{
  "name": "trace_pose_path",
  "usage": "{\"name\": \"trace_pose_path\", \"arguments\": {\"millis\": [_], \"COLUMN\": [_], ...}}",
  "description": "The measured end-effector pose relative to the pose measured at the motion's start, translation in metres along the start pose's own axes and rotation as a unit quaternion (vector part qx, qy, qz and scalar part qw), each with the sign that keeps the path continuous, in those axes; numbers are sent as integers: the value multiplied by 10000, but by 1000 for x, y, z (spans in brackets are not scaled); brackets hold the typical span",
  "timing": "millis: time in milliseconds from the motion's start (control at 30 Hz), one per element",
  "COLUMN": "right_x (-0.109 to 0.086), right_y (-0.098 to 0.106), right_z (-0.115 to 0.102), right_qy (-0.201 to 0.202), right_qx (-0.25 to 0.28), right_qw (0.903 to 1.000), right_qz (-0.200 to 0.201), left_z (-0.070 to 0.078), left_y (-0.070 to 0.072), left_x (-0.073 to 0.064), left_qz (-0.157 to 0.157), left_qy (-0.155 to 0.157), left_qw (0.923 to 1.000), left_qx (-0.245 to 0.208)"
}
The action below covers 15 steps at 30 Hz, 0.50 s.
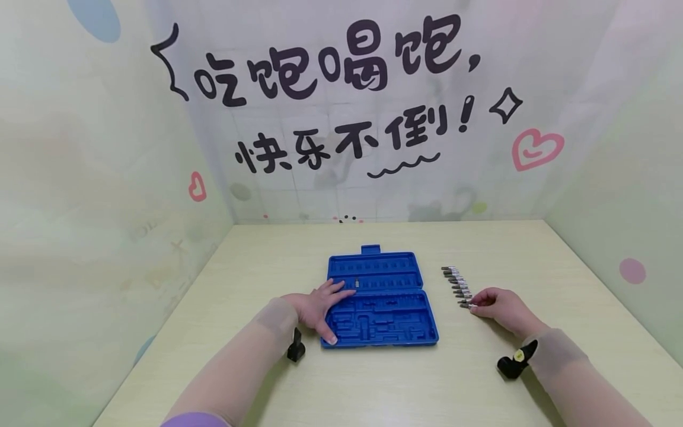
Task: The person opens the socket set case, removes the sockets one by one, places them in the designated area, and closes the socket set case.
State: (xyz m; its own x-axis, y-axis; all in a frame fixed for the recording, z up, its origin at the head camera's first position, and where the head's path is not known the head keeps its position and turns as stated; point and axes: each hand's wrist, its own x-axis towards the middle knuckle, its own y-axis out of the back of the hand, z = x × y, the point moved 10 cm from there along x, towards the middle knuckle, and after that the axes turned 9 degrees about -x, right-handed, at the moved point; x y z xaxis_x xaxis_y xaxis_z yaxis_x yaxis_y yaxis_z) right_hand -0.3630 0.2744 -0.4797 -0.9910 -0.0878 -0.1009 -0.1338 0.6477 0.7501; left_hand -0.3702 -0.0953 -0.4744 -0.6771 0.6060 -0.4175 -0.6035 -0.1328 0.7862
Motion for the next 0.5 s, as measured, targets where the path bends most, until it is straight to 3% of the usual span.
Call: {"name": "trace_pose_path", "arguments": {"millis": [333, 500], "right_x": [-1, 2], "right_y": [8, 15], "right_z": [-6, -28], "right_qy": [-83, 101], "right_qx": [46, 121], "right_qw": [9999, 9998], "right_qz": [-119, -94], "left_z": [1, 2], "left_y": [1, 1], "left_x": [-2, -3], "left_qz": [-25, -54], "left_qy": [1, -15], "left_qw": [10000, 10000], "left_qx": [-41, -41]}}
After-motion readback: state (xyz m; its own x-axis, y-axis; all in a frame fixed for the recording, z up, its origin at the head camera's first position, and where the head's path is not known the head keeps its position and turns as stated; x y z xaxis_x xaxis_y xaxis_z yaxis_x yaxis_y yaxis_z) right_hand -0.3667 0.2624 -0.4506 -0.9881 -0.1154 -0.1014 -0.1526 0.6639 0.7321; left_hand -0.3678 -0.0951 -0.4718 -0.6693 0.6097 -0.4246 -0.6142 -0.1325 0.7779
